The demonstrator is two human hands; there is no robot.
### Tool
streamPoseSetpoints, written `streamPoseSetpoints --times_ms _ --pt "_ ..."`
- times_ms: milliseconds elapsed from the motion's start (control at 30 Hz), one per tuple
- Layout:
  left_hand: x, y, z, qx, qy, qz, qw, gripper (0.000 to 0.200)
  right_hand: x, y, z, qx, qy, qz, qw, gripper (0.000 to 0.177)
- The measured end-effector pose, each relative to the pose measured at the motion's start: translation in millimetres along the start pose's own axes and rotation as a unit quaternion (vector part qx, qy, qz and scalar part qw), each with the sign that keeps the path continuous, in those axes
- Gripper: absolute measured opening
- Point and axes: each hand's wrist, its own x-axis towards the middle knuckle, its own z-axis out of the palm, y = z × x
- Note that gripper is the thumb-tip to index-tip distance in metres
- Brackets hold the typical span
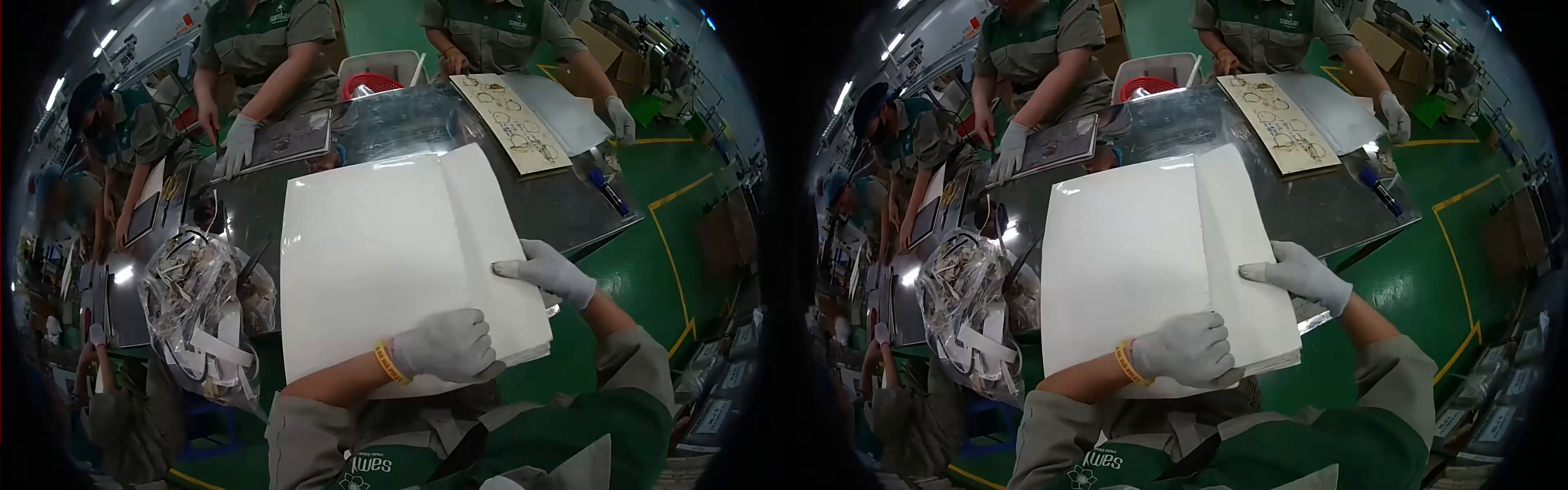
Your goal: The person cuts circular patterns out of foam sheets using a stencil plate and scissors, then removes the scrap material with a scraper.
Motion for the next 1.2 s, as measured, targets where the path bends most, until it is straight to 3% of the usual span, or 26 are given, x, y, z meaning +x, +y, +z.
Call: streamPoseSetpoints --times_ms 133,267,333,467,533,700,867,1000,1067,1133,1167,1200 --pt "1.6 -4.2 -15.1 -0.02 0.001 -0.008 1.0 0.041 3.1 -6.2 14.5 0.103 0.061 -0.006 0.993 0.05" --pt "0.5 -4.7 -23.9 0.0 -0.012 -0.014 1.0 0.041 -1.7 -38.4 6.6 -0.059 0.102 -0.039 0.992 0.044" --pt "-2.3 -4.9 -21.0 0.002 -0.021 -0.006 1.0 0.039 -3.8 -50.7 -7.0 -0.074 0.098 -0.039 0.992 0.043" --pt "1.9 -7.7 -13.7 -0.01 0.029 -0.006 1.0 0.034 -13.8 -51.1 -30.4 0.131 0.106 -0.051 0.984 0.041" --pt "-7.5 -9.1 -13.0 0.003 -0.014 -0.011 1.0 0.035 -30.5 -46.6 -50.1 0.14 0.129 -0.055 0.98 0.041" --pt "-24.4 -18.1 -0.6 0.011 -0.019 -0.019 1.0 0.038 -66.6 -9.8 -96.4 0.173 0.252 -0.095 0.947 0.044" --pt "-17.3 -14.5 -18.0 -0.001 0.003 -0.013 1.0 0.032 -73.5 9.5 -100.2 0.158 0.245 -0.088 0.952 0.045" --pt "-14.5 -8.4 -33.1 0.008 -0.01 -0.011 1.0 0.03 -32.8 20.4 -82.3 0.145 0.175 -0.021 0.974 0.042" --pt "-15.8 -4.5 -40.7 0.008 -0.016 -0.009 1.0 0.03 -5.8 27.5 -65.3 0.191 0.148 -0.034 0.97 0.043" --pt "-17.3 -0.5 -46.1 0.024 -0.001 -0.013 1.0 0.03 26.7 35.6 -55.3 0.115 0.15 -0.005 0.982 0.046" --pt "-15.8 -0.5 -49.1 0.027 0.009 -0.011 1.0 0.03 37.2 34.0 -51.1 -0.053 0.218 -0.026 0.974 0.044" --pt "-15.4 0.1 -52.7 0.03 0.017 -0.009 0.999 0.029 45.1 30.8 -45.3 -0.217 0.28 -0.048 0.934 0.042"
